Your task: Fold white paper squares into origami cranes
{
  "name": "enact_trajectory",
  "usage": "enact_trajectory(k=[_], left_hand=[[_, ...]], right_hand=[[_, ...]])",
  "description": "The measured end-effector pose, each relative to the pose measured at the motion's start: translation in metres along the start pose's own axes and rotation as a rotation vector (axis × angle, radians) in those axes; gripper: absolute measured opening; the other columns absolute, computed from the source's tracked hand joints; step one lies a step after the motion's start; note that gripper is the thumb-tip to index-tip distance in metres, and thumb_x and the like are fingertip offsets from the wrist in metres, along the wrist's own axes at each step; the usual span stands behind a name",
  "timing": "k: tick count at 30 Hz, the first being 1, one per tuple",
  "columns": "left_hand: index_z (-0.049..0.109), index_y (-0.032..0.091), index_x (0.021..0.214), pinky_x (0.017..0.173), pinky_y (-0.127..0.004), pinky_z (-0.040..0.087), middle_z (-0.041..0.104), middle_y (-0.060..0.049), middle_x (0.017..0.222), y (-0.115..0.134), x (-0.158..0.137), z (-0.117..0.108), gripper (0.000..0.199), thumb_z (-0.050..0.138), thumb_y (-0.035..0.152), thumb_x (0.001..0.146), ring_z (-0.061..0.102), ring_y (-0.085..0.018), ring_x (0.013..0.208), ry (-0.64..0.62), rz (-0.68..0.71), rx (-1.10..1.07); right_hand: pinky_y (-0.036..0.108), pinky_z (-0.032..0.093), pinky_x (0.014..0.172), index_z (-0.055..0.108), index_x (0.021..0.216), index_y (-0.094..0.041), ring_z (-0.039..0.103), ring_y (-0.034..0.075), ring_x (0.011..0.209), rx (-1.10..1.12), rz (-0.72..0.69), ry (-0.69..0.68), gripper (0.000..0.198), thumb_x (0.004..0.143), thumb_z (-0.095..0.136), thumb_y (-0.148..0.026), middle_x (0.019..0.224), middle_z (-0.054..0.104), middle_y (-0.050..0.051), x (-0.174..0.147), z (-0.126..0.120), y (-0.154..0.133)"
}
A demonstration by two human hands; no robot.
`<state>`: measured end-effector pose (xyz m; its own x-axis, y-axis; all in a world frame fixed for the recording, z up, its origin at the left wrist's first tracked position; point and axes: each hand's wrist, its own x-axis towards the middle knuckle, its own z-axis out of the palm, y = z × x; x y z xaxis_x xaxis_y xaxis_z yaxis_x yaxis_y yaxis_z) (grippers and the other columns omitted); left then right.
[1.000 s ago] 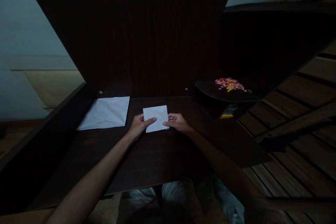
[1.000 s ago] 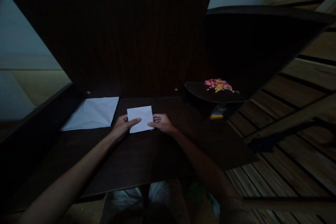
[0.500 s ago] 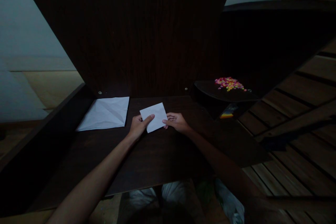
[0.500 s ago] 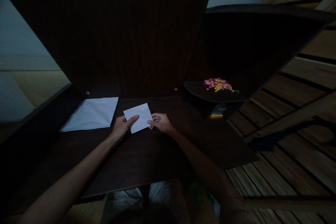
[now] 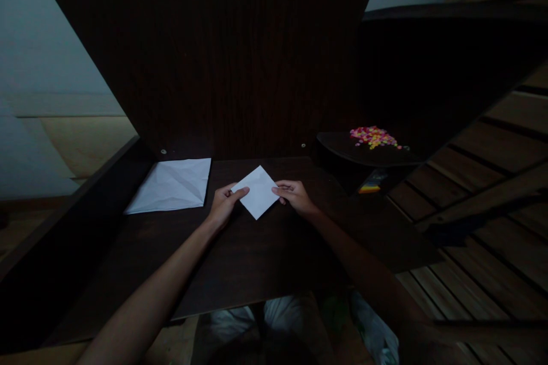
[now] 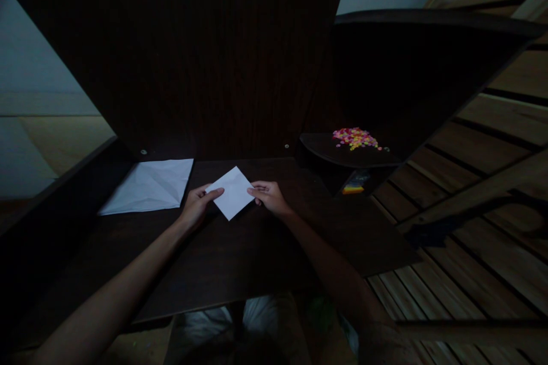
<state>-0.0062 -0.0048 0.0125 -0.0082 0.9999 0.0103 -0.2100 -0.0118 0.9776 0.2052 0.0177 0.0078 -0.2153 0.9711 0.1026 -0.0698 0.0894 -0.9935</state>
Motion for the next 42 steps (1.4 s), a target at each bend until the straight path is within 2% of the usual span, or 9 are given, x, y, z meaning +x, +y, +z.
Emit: enact_trajectory(k=[4, 9, 13, 16, 20, 29, 35, 42], left_hand=[[0.07, 0.013, 0.096, 0.07, -0.027, 0.046, 0.072, -0.003, 0.073, 0.0077, -0.0012, -0.0015, 0.049, 0.084, 0.033, 0.053, 0.064, -0.018, 0.069, -0.019, 0.013, -0.005], [0.067, 0.013, 0.106, 0.06, -0.024, 0.044, 0.069, -0.002, 0.069, 0.01, -0.0043, -0.0007, 0.055, 0.081, 0.037, 0.058, 0.062, -0.015, 0.062, -0.112, -0.015, 0.084], [0.063, 0.012, 0.117, 0.053, -0.022, 0.042, 0.068, -0.003, 0.069, 0.0078, -0.0047, -0.0006, 0.066, 0.08, 0.038, 0.058, 0.061, -0.015, 0.058, -0.164, -0.008, 0.138], [0.059, 0.012, 0.124, 0.053, -0.022, 0.043, 0.068, -0.002, 0.07, 0.0063, -0.0038, -0.0019, 0.072, 0.079, 0.038, 0.06, 0.06, -0.014, 0.058, -0.166, 0.018, 0.142], [0.053, 0.014, 0.131, 0.058, -0.023, 0.045, 0.071, -0.002, 0.078, 0.0041, -0.0031, -0.0034, 0.073, 0.076, 0.035, 0.065, 0.06, -0.013, 0.061, -0.163, 0.031, 0.14], [0.053, 0.014, 0.13, 0.067, -0.029, 0.052, 0.069, -0.013, 0.109, 0.0052, -0.0041, -0.002, 0.072, 0.076, 0.034, 0.065, 0.066, -0.02, 0.079, -0.183, 0.026, 0.104], [0.055, 0.017, 0.113, 0.065, -0.027, 0.051, 0.068, -0.01, 0.102, 0.0051, -0.0044, -0.0015, 0.056, 0.077, 0.031, 0.064, 0.067, -0.02, 0.081, -0.179, 0.086, 0.095], [0.053, 0.018, 0.107, 0.061, -0.023, 0.049, 0.066, -0.007, 0.1, 0.0068, -0.0049, 0.0014, 0.049, 0.075, 0.031, 0.065, 0.065, -0.018, 0.08, -0.18, 0.141, 0.128]], right_hand=[[0.02, 0.026, 0.04, 0.072, 0.075, -0.013, 0.04, 0.004, 0.042, 0.054, 0.04, -0.013, 0.021, 0.062, 0.074, -0.029, 0.057, 0.059, -0.001, 0.0021, -0.0068, -0.0028], [0.02, 0.022, 0.04, 0.073, 0.073, -0.013, 0.038, 0.004, 0.043, 0.035, 0.082, -0.069, 0.017, 0.06, 0.072, -0.025, 0.057, 0.059, -0.001, 0.0028, -0.0105, -0.0034], [0.019, 0.026, 0.041, 0.073, 0.082, -0.014, 0.042, 0.005, 0.046, 0.02, 0.064, -0.129, 0.023, 0.063, 0.073, -0.027, 0.063, 0.062, 0.0, 0.0005, -0.0084, -0.0035], [0.019, 0.03, 0.042, 0.071, 0.093, -0.015, 0.044, 0.006, 0.048, 0.027, 0.013, -0.126, 0.031, 0.066, 0.073, -0.03, 0.064, 0.059, -0.001, -0.0009, -0.0062, -0.0055], [0.02, 0.033, 0.043, 0.069, 0.096, -0.015, 0.044, 0.007, 0.048, -0.006, -0.035, -0.095, 0.033, 0.068, 0.073, -0.033, 0.059, 0.053, -0.004, -0.0003, -0.0058, -0.0064], [0.021, 0.035, 0.044, 0.069, 0.096, -0.015, 0.046, 0.007, 0.048, -0.036, -0.08, -0.081, 0.034, 0.069, 0.073, -0.036, 0.062, 0.057, -0.002, -0.0002, -0.0065, -0.0035], [0.021, 0.036, 0.044, 0.069, 0.095, -0.015, 0.048, 0.008, 0.051, -0.043, -0.067, -0.073, 0.034, 0.069, 0.073, -0.036, 0.071, 0.064, 0.001, -0.0014, -0.005, -0.0056], [0.021, 0.037, 0.046, 0.069, 0.095, -0.016, 0.054, 0.011, 0.058, -0.044, -0.048, -0.056, 0.033, 0.069, 0.073, -0.035, 0.074, 0.065, 0.002, -0.001, -0.0049, -0.0051]])
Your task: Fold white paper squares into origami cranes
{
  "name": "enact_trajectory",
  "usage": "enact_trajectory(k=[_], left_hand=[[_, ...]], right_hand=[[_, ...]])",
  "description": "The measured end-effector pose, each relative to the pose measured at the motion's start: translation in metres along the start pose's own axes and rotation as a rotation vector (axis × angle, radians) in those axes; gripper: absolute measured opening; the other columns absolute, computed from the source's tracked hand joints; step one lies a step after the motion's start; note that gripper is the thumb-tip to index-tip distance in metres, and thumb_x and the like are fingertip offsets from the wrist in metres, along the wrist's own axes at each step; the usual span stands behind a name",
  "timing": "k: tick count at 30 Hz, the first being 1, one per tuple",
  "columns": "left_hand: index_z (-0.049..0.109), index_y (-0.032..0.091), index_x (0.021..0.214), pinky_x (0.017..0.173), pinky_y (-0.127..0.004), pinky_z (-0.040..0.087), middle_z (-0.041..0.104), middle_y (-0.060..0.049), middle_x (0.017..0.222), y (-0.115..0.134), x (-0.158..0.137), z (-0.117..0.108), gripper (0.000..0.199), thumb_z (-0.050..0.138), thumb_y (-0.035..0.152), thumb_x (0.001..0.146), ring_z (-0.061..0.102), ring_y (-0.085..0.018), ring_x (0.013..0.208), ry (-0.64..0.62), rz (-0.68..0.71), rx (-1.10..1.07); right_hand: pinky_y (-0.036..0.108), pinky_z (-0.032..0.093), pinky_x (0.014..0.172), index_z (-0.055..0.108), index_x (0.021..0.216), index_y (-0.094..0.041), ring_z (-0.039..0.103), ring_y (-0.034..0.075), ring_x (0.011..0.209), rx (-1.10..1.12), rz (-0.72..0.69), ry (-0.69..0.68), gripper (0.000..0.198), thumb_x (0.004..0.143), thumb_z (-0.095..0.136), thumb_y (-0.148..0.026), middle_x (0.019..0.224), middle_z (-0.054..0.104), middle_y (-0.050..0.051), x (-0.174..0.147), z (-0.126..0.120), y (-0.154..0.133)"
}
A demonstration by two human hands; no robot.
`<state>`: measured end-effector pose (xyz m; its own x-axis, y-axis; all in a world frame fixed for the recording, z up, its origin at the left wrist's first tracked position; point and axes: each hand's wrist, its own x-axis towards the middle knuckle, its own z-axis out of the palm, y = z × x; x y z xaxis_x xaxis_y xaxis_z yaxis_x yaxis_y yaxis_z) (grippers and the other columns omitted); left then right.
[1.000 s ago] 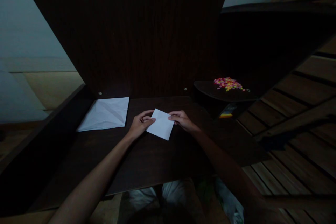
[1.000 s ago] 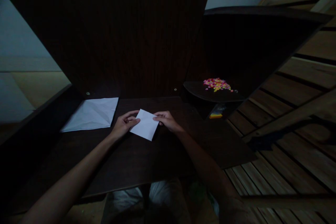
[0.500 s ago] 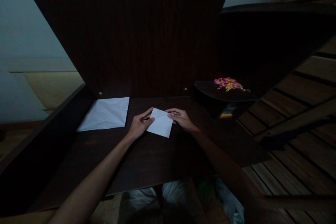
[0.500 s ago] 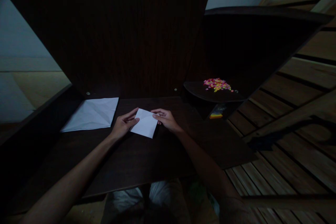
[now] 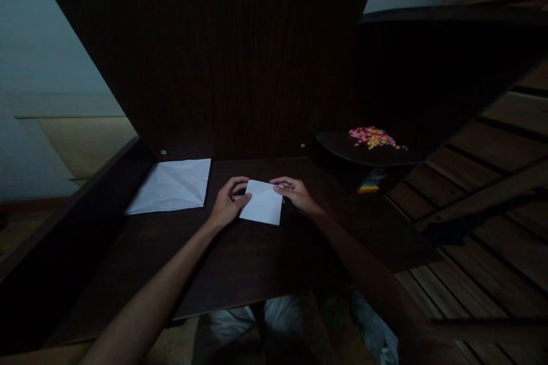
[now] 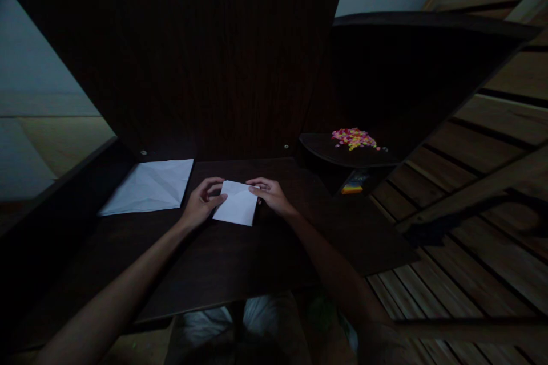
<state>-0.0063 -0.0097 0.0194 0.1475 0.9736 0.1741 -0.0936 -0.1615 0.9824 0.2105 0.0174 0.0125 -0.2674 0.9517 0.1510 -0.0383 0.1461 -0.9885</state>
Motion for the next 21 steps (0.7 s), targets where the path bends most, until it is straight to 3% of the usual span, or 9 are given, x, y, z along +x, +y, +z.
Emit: enact_trajectory(k=[7, 18, 21], left_hand=[[0.046, 0.019, 0.099, 0.055, -0.022, 0.048, 0.064, -0.002, 0.092, 0.0, -0.0022, 0.0021, 0.05, 0.078, 0.032, 0.062, 0.063, -0.012, 0.063, -0.018, -0.057, -0.034], [0.038, 0.021, 0.085, 0.052, -0.021, 0.048, 0.061, 0.005, 0.079, 0.0001, -0.0027, 0.0046, 0.051, 0.08, 0.032, 0.059, 0.061, -0.01, 0.057, -0.073, -0.118, -0.065], [0.037, 0.021, 0.082, 0.049, -0.019, 0.045, 0.059, 0.006, 0.075, 0.0003, -0.0032, 0.0044, 0.05, 0.08, 0.033, 0.059, 0.058, -0.009, 0.054, -0.078, -0.118, -0.043]], right_hand=[[0.031, 0.047, 0.077, 0.071, 0.092, -0.018, 0.063, 0.017, 0.083, -0.019, -0.023, -0.025, 0.028, 0.069, 0.073, -0.033, 0.091, 0.07, 0.006, -0.0003, -0.0006, -0.0004], [0.028, 0.047, 0.069, 0.07, 0.099, -0.019, 0.06, 0.015, 0.074, -0.085, -0.066, -0.06, 0.033, 0.071, 0.072, -0.036, 0.08, 0.066, 0.003, 0.0009, -0.0018, 0.005], [0.028, 0.047, 0.071, 0.069, 0.099, -0.019, 0.06, 0.015, 0.076, -0.08, -0.064, -0.078, 0.032, 0.072, 0.072, -0.035, 0.085, 0.067, 0.004, 0.0007, -0.0015, 0.0051]])
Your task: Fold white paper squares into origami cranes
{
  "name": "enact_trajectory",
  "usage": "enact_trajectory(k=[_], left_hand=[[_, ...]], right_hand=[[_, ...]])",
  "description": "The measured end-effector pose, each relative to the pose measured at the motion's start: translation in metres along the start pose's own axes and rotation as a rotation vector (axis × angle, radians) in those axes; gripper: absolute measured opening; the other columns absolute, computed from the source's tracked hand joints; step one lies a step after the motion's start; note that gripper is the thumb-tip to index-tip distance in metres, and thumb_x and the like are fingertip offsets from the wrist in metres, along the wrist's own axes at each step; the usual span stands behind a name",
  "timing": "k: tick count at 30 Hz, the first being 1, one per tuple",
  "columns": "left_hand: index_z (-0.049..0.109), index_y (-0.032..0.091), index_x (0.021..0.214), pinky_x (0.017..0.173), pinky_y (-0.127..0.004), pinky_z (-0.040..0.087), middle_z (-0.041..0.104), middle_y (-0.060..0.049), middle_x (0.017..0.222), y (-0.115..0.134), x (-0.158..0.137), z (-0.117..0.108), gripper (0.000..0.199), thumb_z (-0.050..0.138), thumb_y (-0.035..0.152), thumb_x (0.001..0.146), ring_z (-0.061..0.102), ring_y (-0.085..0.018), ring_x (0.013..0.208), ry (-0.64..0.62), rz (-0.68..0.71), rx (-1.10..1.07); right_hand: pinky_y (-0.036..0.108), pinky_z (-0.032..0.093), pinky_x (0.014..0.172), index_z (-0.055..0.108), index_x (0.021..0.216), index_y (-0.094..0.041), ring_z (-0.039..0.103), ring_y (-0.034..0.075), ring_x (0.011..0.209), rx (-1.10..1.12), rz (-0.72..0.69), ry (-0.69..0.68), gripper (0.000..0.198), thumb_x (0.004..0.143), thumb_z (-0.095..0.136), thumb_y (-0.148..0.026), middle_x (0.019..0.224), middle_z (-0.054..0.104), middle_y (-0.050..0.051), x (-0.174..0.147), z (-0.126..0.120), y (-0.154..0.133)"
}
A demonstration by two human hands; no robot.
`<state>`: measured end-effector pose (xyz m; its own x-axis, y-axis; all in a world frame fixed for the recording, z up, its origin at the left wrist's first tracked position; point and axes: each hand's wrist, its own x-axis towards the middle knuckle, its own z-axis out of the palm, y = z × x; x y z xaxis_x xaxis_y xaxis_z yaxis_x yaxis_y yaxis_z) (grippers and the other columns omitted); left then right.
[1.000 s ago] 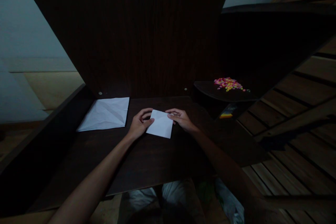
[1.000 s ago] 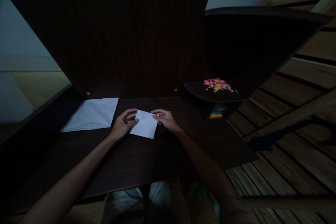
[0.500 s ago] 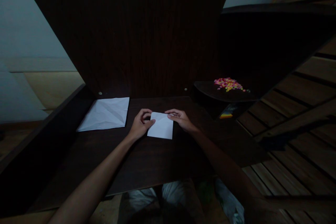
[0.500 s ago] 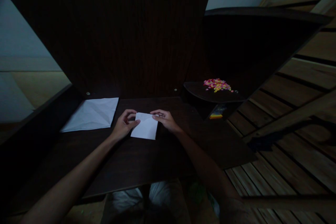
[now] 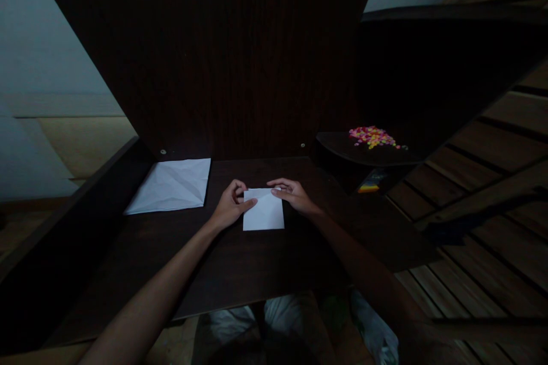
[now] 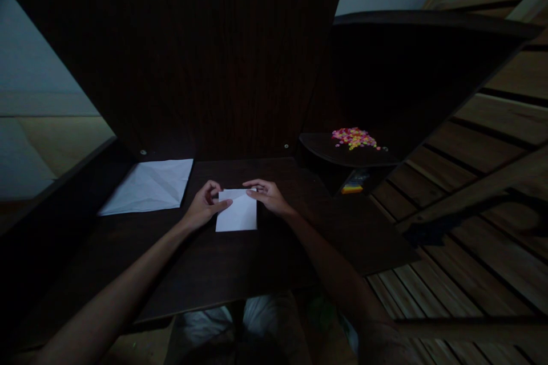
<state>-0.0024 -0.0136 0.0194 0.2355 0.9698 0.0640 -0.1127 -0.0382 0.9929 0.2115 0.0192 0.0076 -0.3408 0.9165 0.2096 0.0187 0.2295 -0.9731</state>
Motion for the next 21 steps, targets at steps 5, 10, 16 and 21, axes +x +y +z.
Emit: enact_trajectory(k=[5, 10, 16, 21], left_hand=[[0.039, 0.02, 0.077, 0.048, -0.018, 0.042, 0.056, 0.007, 0.071, 0.0003, -0.0002, -0.0003, 0.046, 0.08, 0.034, 0.059, 0.054, -0.008, 0.053, 0.036, 0.044, 0.042], [0.048, 0.017, 0.068, 0.045, -0.017, 0.037, 0.055, 0.004, 0.068, 0.003, 0.0004, -0.0009, 0.037, 0.079, 0.037, 0.06, 0.05, -0.007, 0.051, 0.061, 0.077, 0.132], [0.067, 0.017, 0.077, 0.054, -0.024, 0.045, 0.065, 0.0, 0.072, 0.0005, 0.0007, -0.004, 0.028, 0.079, 0.035, 0.059, 0.058, -0.014, 0.058, 0.052, 0.063, 0.094], [0.075, 0.018, 0.08, 0.064, -0.029, 0.048, 0.071, -0.004, 0.078, 0.0025, 0.0001, -0.0055, 0.023, 0.077, 0.029, 0.06, 0.062, -0.019, 0.068, 0.052, 0.068, 0.135]], right_hand=[[0.031, 0.048, 0.078, 0.069, 0.102, -0.02, 0.062, 0.019, 0.088, 0.034, 0.013, -0.047, 0.034, 0.071, 0.072, -0.032, 0.1, 0.069, 0.006, -0.0015, -0.0015, -0.0018], [0.033, 0.048, 0.079, 0.068, 0.105, -0.02, 0.063, 0.02, 0.09, 0.082, 0.004, -0.076, 0.038, 0.068, 0.073, -0.029, 0.106, 0.068, 0.007, -0.0027, -0.0031, -0.0016], [0.031, 0.048, 0.075, 0.07, 0.1, -0.019, 0.063, 0.019, 0.083, 0.085, 0.009, -0.025, 0.032, 0.069, 0.072, -0.03, 0.095, 0.069, 0.006, -0.0015, -0.0025, 0.0022], [0.03, 0.047, 0.073, 0.071, 0.093, -0.019, 0.061, 0.017, 0.079, 0.067, -0.01, 0.015, 0.025, 0.07, 0.072, -0.029, 0.089, 0.068, 0.004, -0.0006, -0.003, 0.0056]])
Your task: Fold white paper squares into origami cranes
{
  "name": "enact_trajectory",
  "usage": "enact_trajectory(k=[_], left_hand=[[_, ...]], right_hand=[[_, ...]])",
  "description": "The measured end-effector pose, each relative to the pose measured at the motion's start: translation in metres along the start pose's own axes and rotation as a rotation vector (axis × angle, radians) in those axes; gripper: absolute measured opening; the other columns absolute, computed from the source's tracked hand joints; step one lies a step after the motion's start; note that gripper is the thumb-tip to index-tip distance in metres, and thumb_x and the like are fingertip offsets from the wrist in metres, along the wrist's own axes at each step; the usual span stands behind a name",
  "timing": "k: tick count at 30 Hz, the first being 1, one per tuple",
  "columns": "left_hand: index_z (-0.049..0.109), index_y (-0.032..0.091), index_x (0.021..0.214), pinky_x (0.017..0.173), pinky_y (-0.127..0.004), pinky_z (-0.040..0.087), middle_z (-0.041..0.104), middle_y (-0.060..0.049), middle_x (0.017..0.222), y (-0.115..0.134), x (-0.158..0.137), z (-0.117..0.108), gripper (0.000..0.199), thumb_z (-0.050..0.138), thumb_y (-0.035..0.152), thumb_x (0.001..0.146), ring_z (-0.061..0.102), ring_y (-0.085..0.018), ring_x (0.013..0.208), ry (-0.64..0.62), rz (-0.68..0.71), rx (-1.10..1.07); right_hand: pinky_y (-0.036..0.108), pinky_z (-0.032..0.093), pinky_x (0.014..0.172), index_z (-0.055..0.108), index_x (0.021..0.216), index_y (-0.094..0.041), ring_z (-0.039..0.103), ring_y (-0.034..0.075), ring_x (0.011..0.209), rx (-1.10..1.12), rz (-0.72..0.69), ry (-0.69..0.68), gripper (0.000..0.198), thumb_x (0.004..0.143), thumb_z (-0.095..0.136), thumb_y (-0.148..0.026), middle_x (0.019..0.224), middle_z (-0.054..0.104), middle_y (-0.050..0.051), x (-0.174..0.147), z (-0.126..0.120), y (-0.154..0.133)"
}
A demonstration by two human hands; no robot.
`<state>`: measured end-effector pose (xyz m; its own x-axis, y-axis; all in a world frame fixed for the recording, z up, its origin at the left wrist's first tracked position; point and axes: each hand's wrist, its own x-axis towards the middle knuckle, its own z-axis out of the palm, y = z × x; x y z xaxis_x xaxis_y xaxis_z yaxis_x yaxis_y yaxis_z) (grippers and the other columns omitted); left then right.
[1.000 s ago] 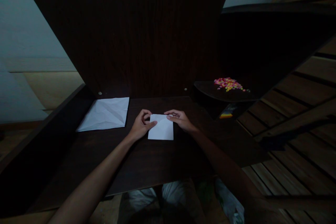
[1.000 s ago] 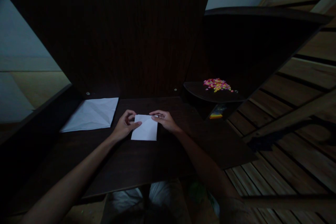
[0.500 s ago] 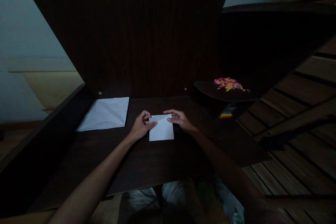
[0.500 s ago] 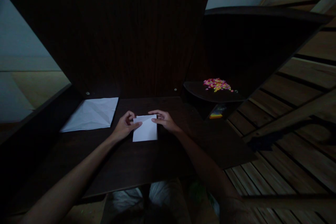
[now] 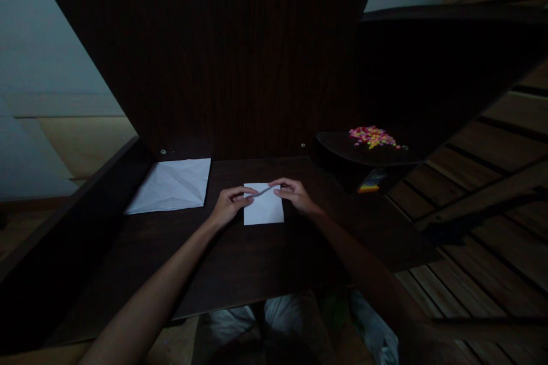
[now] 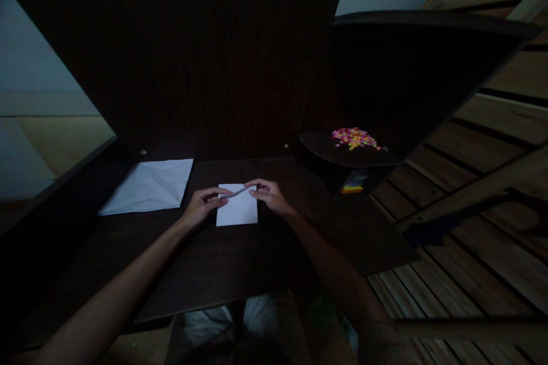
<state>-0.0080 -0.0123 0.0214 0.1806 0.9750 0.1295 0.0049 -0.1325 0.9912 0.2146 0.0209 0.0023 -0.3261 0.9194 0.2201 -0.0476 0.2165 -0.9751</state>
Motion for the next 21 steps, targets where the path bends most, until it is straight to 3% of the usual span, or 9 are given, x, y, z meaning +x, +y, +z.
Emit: enact_trajectory(k=[6, 10, 14, 17, 21], left_hand=[[0.077, 0.019, 0.084, 0.079, -0.034, 0.047, 0.075, -0.006, 0.087, -0.003, 0.001, -0.003, 0.026, 0.069, 0.021, 0.06, 0.064, -0.025, 0.087, -0.042, -0.014, -0.001], [0.077, 0.017, 0.087, 0.08, -0.033, 0.047, 0.075, -0.008, 0.089, -0.004, 0.0, -0.003, 0.025, 0.066, 0.027, 0.067, 0.064, -0.025, 0.088, -0.103, -0.039, -0.09], [0.077, 0.014, 0.084, 0.065, -0.027, 0.046, 0.074, -0.008, 0.08, -0.003, -0.001, 0.0, 0.027, 0.075, 0.034, 0.065, 0.063, -0.019, 0.07, -0.086, -0.04, 0.017], [0.076, 0.012, 0.083, 0.048, -0.021, 0.036, 0.066, -0.003, 0.06, -0.007, 0.0, 0.0, 0.032, 0.078, 0.037, 0.063, 0.049, -0.01, 0.049, -0.102, -0.034, 0.082], [0.074, 0.011, 0.09, 0.042, -0.019, 0.025, 0.054, 0.003, 0.048, -0.01, 0.0, 0.001, 0.038, 0.078, 0.038, 0.064, 0.035, -0.006, 0.041, -0.137, -0.015, 0.086]], right_hand=[[0.03, 0.046, 0.075, 0.071, 0.084, -0.019, 0.061, 0.017, 0.081, 0.002, -0.017, 0.038, 0.018, 0.068, 0.073, -0.029, 0.088, 0.068, 0.004, 0.0, 0.001, -0.002], [0.031, 0.046, 0.078, 0.071, 0.079, -0.019, 0.062, 0.018, 0.084, 0.036, -0.02, 0.043, 0.016, 0.066, 0.074, -0.028, 0.086, 0.069, 0.003, 0.001, 0.003, -0.005], [0.031, 0.045, 0.078, 0.072, 0.077, -0.019, 0.062, 0.018, 0.082, 0.051, -0.008, 0.036, 0.015, 0.065, 0.074, -0.027, 0.084, 0.07, 0.003, 0.001, 0.003, -0.005], [0.03, 0.045, 0.077, 0.073, 0.077, -0.019, 0.062, 0.017, 0.082, 0.06, -0.004, 0.035, 0.014, 0.066, 0.072, -0.027, 0.085, 0.07, 0.003, 0.0, 0.003, -0.003], [0.029, 0.045, 0.072, 0.072, 0.083, -0.018, 0.061, 0.017, 0.078, 0.046, 0.004, 0.068, 0.018, 0.068, 0.073, -0.029, 0.084, 0.069, 0.003, 0.0, 0.005, -0.003]])
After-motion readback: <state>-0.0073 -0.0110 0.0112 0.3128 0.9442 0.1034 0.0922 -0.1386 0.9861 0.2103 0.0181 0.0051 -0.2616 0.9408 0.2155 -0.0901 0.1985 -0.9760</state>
